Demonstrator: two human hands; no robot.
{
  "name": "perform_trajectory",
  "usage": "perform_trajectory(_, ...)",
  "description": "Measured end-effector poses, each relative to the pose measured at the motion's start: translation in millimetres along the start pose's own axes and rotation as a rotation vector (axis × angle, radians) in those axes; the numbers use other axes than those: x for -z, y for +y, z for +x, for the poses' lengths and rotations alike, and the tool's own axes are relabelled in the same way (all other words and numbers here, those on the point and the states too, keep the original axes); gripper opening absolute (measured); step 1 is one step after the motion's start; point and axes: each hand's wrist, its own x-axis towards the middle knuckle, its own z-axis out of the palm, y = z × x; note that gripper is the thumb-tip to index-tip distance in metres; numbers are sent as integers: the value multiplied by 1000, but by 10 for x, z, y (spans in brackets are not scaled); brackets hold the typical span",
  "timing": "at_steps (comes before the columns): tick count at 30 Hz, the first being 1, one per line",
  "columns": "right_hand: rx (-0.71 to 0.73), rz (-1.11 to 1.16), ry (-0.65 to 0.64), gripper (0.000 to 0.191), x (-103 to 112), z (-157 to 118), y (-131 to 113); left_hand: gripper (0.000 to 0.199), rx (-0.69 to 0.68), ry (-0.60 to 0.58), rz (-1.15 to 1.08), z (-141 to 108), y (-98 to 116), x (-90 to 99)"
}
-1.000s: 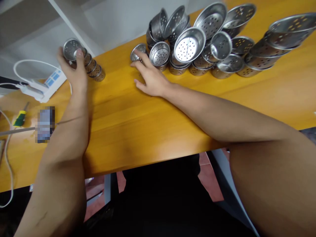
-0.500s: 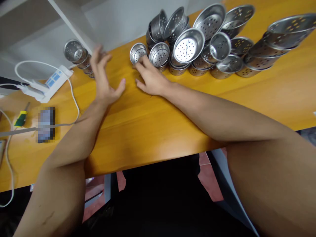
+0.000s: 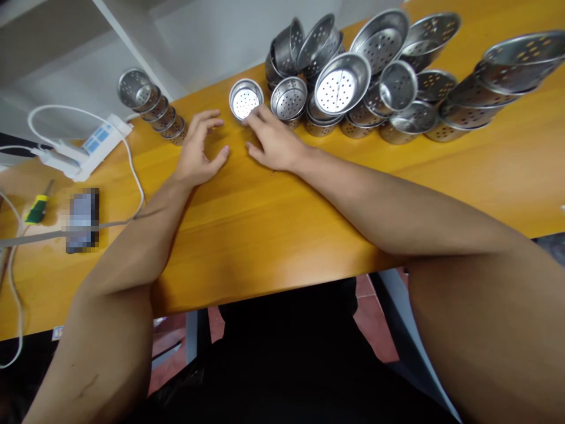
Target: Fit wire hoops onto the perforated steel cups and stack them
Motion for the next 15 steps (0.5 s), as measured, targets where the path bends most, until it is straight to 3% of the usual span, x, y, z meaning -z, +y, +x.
perform_trajectory(9,17,-18,-24,63,90,2,-239,94,30,42,-32,-29,-160,-84)
perform_trajectory(15,15,-6,-36,58,79,-12,-223,98,-12,30,-21,-40,-229,-111)
